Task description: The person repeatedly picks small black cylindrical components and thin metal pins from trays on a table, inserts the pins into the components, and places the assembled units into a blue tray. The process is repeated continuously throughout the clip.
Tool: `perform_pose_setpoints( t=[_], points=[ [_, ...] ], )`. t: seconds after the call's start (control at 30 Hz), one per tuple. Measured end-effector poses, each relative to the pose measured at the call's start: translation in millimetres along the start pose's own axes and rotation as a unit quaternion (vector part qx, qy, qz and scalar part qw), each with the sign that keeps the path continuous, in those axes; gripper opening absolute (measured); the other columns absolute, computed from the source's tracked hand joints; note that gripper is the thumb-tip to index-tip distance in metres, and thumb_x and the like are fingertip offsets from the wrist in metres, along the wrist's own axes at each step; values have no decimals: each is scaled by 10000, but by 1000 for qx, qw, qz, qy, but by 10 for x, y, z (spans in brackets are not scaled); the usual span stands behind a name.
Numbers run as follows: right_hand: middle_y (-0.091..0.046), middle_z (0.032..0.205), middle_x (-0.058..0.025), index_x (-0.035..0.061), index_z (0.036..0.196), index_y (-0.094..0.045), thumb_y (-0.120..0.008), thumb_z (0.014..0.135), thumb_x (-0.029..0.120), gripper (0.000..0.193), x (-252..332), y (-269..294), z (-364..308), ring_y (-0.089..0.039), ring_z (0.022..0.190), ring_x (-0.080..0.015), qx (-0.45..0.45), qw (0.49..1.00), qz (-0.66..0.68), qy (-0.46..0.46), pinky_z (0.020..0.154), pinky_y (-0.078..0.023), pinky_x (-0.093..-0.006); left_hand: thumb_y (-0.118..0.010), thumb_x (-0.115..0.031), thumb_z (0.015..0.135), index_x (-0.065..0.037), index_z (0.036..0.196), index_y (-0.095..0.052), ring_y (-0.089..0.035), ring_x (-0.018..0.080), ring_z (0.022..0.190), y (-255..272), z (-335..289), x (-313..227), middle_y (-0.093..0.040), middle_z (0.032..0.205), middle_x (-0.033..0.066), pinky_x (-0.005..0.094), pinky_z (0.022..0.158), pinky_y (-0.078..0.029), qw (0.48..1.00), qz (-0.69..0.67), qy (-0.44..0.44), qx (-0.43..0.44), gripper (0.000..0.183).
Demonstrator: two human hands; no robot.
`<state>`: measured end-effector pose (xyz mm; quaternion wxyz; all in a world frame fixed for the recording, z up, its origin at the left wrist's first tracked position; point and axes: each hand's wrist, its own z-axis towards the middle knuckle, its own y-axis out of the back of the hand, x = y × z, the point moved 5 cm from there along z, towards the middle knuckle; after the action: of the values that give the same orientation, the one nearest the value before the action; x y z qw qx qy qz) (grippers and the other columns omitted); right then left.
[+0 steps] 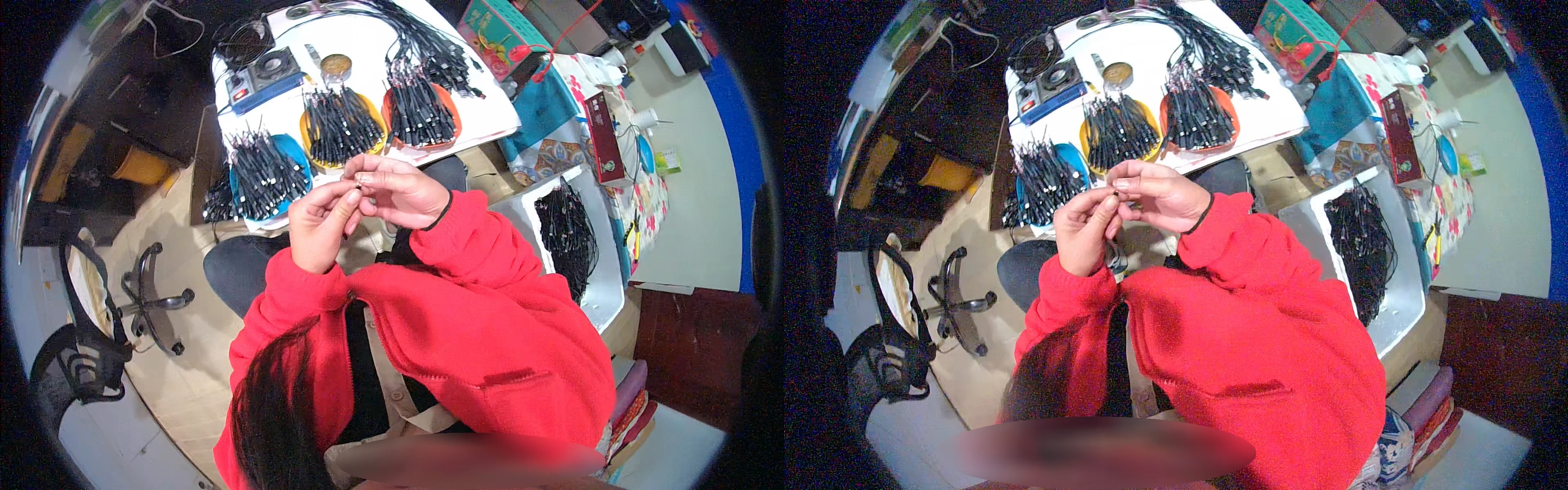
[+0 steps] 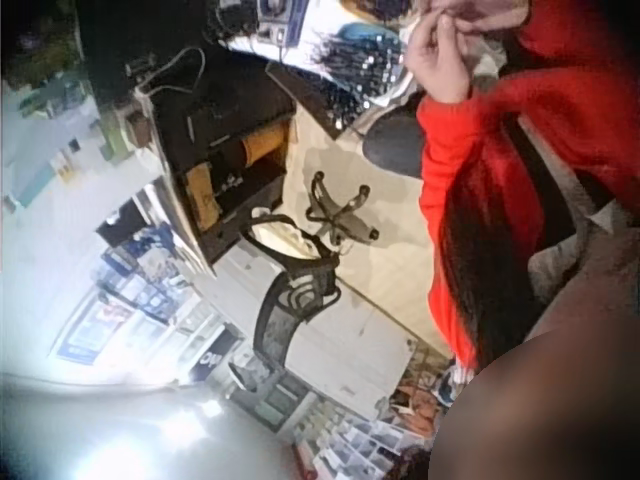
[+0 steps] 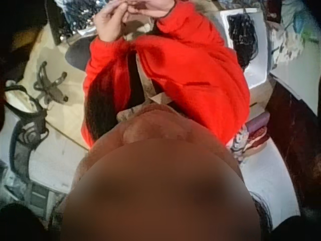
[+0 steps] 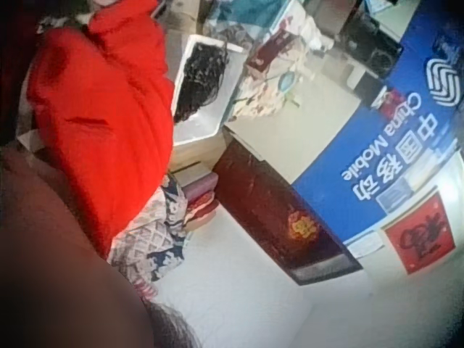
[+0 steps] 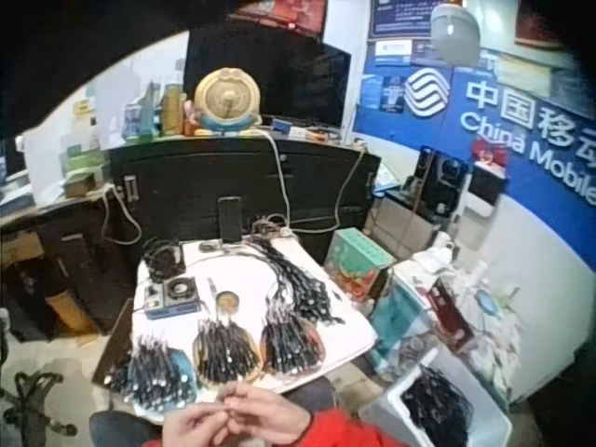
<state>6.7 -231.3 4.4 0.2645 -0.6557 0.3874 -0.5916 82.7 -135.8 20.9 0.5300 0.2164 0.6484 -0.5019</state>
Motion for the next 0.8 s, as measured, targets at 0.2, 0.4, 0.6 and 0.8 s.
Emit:
perform_pose_setpoints(
  t=[0.2,0.4,0.6,0.8],
  points=[
    [-648,788,-137,11,819,-637,-657,800,170,162,1357,949,-177,-633,718,-231,-422,567,-637,308,664,-495,-329,-542,-64,924,48,1000,-604,-437,48,534,102,156,62,-629,755,83,170,488,-339,999,-10,37,-31,149],
    [-651,756,-132,26,794,-654,-688,775,256,234,1573,1427,-18,-634,692,-270,-460,389,-773,199,647,-490,-382,-542,-68,924,44,993,-605,-435,49,544,34,185,152,-629,760,80,174,498,-336,999,-22,47,-12,147],
    [-623,782,-98,54,798,-629,-670,784,173,127,1511,967,-199,-626,702,-251,-466,444,-693,323,638,-492,-358,-542,-56,921,42,1016,-607,-505,73,585,100,170,106,-648,792,95,187,530,-389,996,-42,46,-65,151],
    [-600,805,1,0,915,-603,-647,855,104,128,739,229,-273,-542,700,-61,-251,792,-437,346,625,-445,-217,-498,-39,933,52,1038,-578,-633,301,972,20,277,-17,-635,1028,210,395,859,-539,989,-103,-25,-104,161]
  ],
)
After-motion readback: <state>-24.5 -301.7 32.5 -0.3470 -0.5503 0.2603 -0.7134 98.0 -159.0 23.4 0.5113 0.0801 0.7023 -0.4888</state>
